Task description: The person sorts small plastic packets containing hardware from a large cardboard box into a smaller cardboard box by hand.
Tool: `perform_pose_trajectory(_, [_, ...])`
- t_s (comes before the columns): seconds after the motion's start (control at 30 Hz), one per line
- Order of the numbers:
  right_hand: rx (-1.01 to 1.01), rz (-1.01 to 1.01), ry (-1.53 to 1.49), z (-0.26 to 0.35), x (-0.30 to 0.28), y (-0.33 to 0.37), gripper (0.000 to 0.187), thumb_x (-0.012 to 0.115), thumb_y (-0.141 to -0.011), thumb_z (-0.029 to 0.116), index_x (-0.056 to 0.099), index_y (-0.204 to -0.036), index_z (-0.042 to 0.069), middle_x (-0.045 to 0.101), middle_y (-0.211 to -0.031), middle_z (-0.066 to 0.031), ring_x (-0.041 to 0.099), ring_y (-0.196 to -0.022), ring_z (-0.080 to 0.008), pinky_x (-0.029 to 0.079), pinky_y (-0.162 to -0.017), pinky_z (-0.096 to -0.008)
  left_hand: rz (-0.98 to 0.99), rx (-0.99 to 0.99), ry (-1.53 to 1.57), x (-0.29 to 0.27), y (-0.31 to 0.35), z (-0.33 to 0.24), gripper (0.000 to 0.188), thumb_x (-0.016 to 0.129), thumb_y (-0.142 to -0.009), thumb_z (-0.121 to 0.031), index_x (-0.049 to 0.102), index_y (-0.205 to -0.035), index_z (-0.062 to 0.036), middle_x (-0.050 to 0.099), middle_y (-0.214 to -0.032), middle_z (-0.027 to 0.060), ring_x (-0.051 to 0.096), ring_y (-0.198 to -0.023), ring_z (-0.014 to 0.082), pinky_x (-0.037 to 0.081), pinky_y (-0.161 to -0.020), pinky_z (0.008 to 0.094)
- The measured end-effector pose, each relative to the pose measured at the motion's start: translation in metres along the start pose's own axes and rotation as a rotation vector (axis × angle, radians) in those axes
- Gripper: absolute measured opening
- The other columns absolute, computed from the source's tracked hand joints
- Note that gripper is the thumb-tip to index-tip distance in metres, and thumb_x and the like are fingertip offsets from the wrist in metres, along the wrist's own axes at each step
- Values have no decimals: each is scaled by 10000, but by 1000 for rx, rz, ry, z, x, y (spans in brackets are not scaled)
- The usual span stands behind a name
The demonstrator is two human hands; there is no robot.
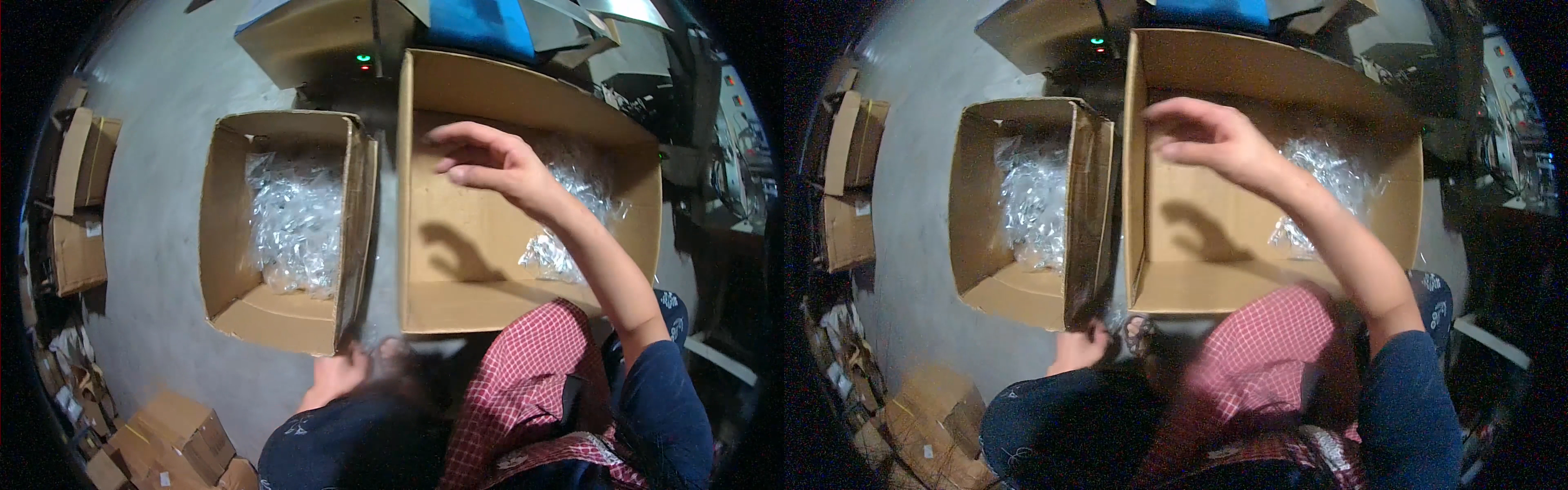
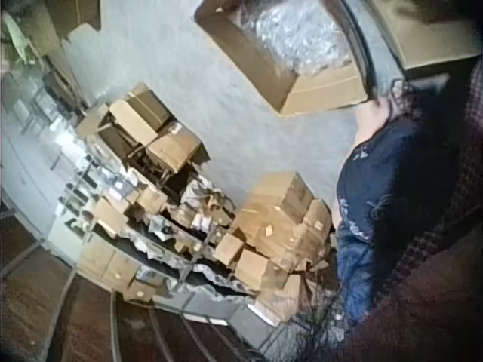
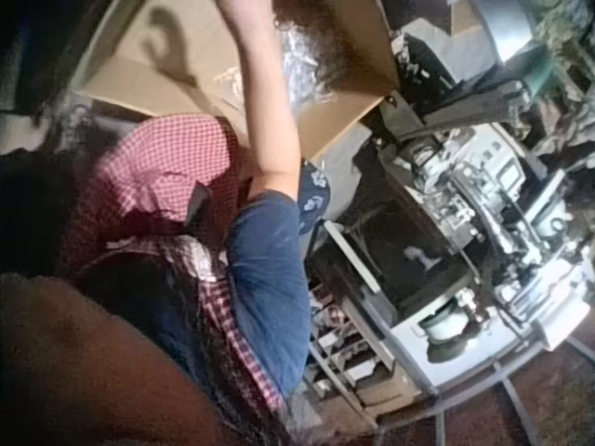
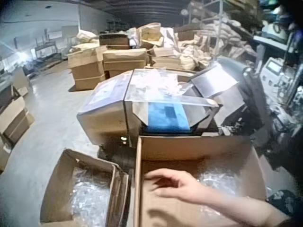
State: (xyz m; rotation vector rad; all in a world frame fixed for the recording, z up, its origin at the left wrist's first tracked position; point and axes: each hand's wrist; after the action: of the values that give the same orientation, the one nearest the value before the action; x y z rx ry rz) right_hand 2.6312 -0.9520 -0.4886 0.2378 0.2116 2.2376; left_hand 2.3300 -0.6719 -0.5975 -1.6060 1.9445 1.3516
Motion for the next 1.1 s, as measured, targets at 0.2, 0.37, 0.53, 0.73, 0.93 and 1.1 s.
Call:
perform_pose_trajectory(0.2, [351,165,1430,-152,-106,122,936,821,-671,323,331,-1456,182,268,-1478,-265,337,-1338,-475,405,-1009,-606,-517,-311,849,-75,94,108,189,516,-792,-143,474,-635,-46,486,-634,61,463,-585,153,396,-498,272])
perform_pose_trajectory(0.37, [464,323,1628,-174,-108,184,964,826,-630,276,325,-1452,247,212,-1501,-223,258,-1386,-431,409,-994,-624,-878,-40,1067,-165,74,-9,237,507,-805,-222,345,-684,-99,382,-706,42,424,-706,159,381,-690,273])
perform_pose_trajectory(0.53, [347,228,1211,-179,-123,174,405,728,-680,147,623,-1072,151,557,-1094,-147,558,-1075,-340,534,-822,-434,-718,121,249,-176,6,-31,90,511,-724,61,549,-777,-1,546,-1014,132,540,-1014,263,424,-890,336])
perform_pose_trajectory(0.73, [655,-259,230,-72,-77,118,376,676,-707,-28,656,-1075,49,669,-891,-57,641,-753,-130,539,-652,-286,-431,594,134,-162,-63,-114,217,529,-718,95,645,-875,2,596,-1156,168,531,-1210,342,415,-1016,414])
perform_pose_trajectory(0.93, [525,108,144,33,18,52,421,705,-697,-2,635,-1112,19,669,-845,-47,628,-726,-112,528,-649,-254,-84,584,437,-155,-91,-174,345,696,-863,-112,579,-1174,-18,665,-1038,102,636,-948,156,511,-813,289])
perform_pose_trajectory(1.1, [460,361,171,52,49,20,465,712,-733,62,644,-1193,52,675,-1011,-46,627,-855,-115,514,-792,-269,-254,525,738,-166,-95,-162,125,662,-891,-115,648,-951,-7,683,-800,83,660,-697,166,507,-641,264])
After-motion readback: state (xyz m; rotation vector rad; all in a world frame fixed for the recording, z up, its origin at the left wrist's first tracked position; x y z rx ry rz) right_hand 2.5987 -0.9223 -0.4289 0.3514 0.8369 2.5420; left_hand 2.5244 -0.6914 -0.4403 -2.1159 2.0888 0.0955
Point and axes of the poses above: each hand's wrist, its own y-axis away from the middle knuckle, its own x-axis out of the palm, z = x × y
